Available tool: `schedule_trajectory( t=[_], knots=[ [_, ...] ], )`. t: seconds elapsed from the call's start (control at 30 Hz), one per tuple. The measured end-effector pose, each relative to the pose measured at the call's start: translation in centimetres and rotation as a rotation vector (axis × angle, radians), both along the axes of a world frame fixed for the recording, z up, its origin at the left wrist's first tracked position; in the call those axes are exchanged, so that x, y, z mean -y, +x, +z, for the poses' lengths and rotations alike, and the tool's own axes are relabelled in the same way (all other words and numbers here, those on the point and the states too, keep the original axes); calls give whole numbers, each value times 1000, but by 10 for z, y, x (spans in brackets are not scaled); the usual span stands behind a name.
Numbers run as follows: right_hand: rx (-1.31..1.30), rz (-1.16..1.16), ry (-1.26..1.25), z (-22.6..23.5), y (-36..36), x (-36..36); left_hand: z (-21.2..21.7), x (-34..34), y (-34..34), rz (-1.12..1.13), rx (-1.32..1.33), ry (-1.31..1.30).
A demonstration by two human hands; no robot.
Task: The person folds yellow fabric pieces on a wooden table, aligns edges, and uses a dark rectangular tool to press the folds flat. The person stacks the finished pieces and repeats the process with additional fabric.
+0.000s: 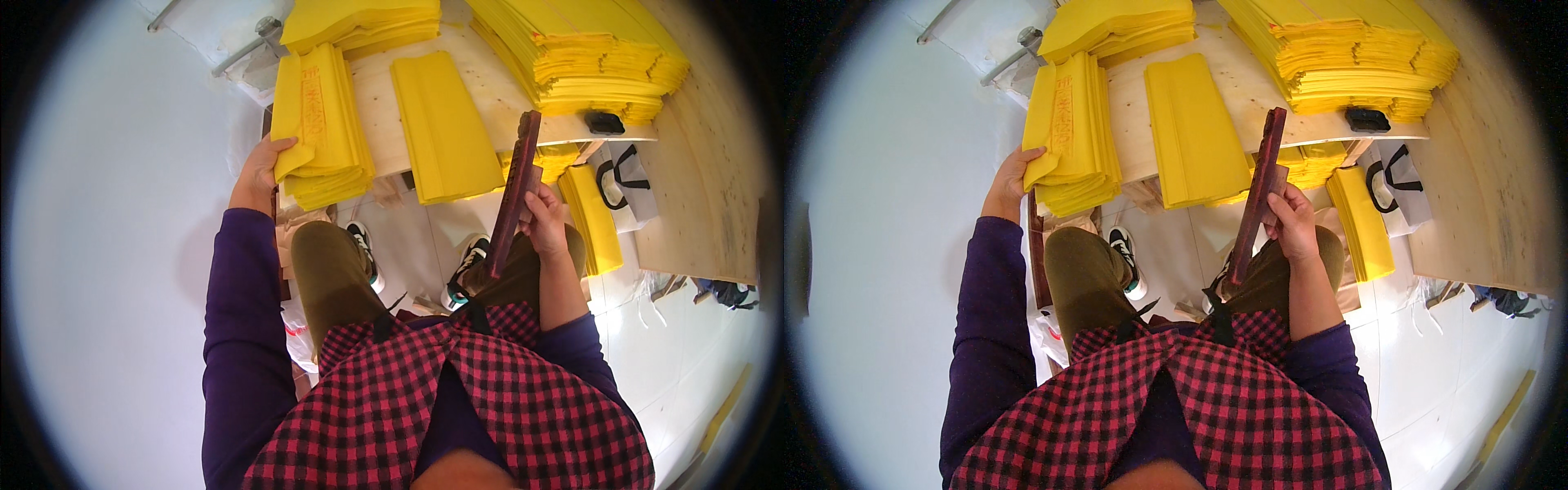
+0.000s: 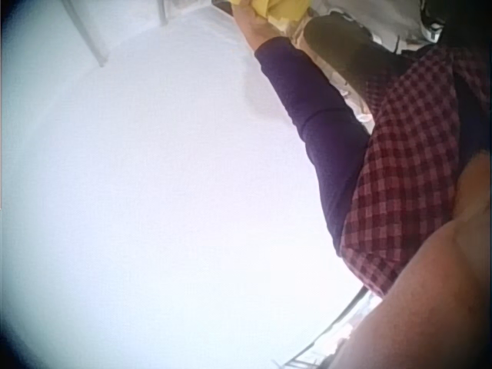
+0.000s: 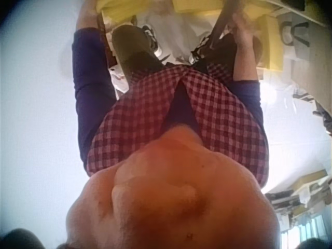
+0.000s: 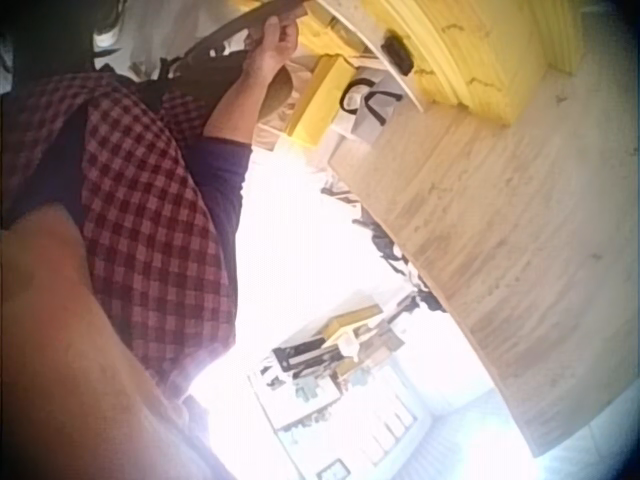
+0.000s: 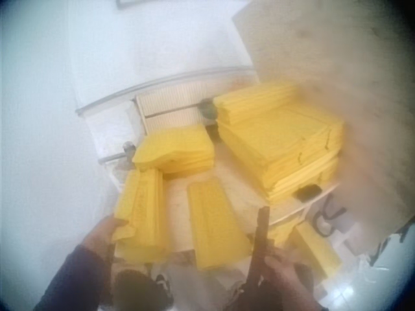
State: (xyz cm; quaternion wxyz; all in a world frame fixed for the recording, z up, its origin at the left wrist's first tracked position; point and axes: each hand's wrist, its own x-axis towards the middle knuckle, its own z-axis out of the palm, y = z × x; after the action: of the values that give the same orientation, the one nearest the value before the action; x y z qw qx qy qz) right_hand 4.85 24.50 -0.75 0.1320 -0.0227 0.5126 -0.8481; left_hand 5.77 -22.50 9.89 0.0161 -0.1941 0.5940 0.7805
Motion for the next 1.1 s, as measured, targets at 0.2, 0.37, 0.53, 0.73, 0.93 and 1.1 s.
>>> schedule_trajectory(
  t=[0.2,0.37,0.53,0.73,0.93,1.1],
  knots=[
    [-3,22,-17,2,1,-1,-3,1,0,-22,20,29],
    [-8,25,10,0,-1,-1,2,-3,5,59,48,-69],
    [5,40,-73,0,-1,-3,9,-21,14,193,16,-462],
    [-9,13,-34,2,0,-3,19,-39,31,239,-61,-1173],
    [-22,19,-49,3,0,-3,28,-91,42,211,-614,-1439],
    [-20,-14,-30,1,0,-4,-9,-162,65,-85,-681,-1317]
  ],
)
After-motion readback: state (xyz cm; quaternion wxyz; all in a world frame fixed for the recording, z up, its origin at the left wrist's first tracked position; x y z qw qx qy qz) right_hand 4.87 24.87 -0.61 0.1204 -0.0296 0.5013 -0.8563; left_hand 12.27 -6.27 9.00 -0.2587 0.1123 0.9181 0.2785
